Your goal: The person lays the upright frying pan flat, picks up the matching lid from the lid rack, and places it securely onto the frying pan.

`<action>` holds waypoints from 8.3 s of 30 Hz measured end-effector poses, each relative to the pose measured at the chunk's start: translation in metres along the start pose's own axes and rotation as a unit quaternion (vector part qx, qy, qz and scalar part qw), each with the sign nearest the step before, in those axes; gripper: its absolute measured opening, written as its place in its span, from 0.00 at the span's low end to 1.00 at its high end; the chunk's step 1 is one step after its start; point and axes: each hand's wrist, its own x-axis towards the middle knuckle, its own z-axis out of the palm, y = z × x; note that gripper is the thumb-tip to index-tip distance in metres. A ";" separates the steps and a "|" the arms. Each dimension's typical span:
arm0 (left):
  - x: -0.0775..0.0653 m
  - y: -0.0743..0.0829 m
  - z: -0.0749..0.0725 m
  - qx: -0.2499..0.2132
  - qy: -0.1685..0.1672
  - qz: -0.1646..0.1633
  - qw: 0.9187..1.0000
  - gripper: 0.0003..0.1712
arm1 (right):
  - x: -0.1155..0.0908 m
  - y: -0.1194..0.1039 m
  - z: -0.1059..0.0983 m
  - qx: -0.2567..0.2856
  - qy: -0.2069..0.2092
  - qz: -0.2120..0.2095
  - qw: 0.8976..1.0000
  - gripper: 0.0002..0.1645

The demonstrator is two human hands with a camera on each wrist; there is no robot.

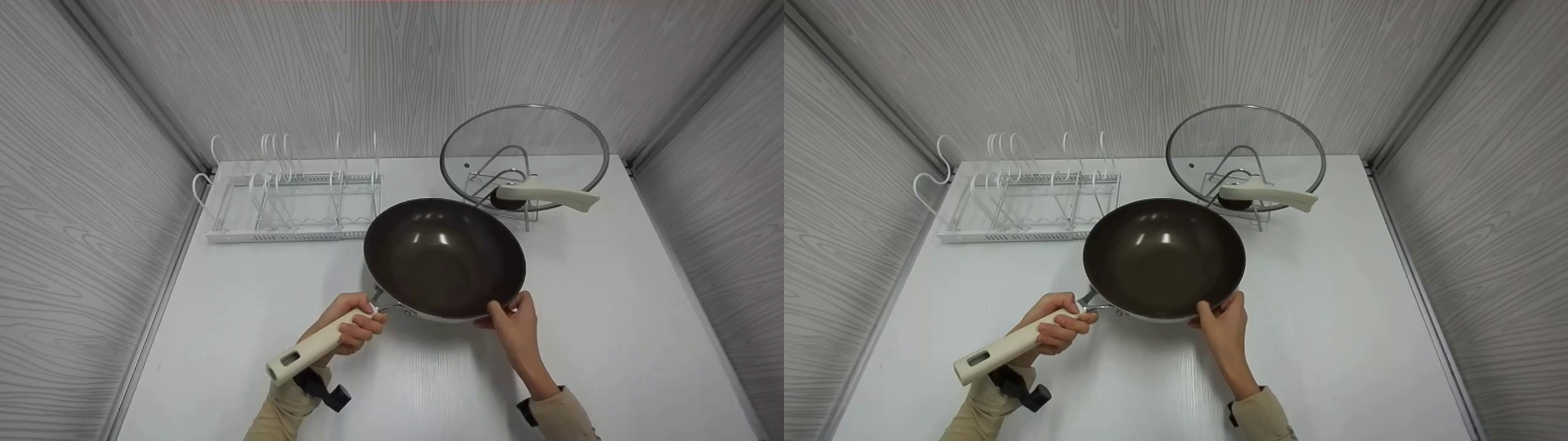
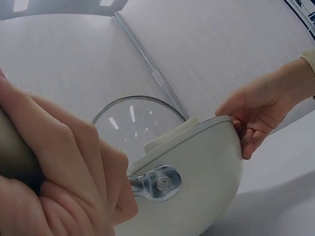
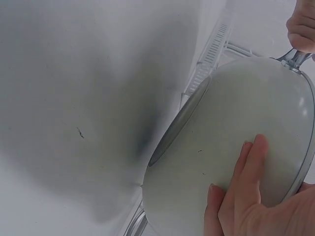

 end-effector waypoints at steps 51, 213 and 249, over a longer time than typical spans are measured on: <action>-0.034 0.027 -0.072 0.211 0.028 0.054 0.976 0.28 | 0.027 0.023 -0.029 -0.222 -0.074 0.029 0.972 0.16; 0.293 0.139 -0.016 0.716 0.545 0.325 0.290 0.06 | 0.231 -0.063 -0.057 -0.285 0.209 -0.552 0.755 0.10; 0.247 0.130 0.050 0.872 0.289 0.278 0.281 0.12 | 0.135 -0.168 -0.090 -0.240 0.302 -0.521 0.762 0.05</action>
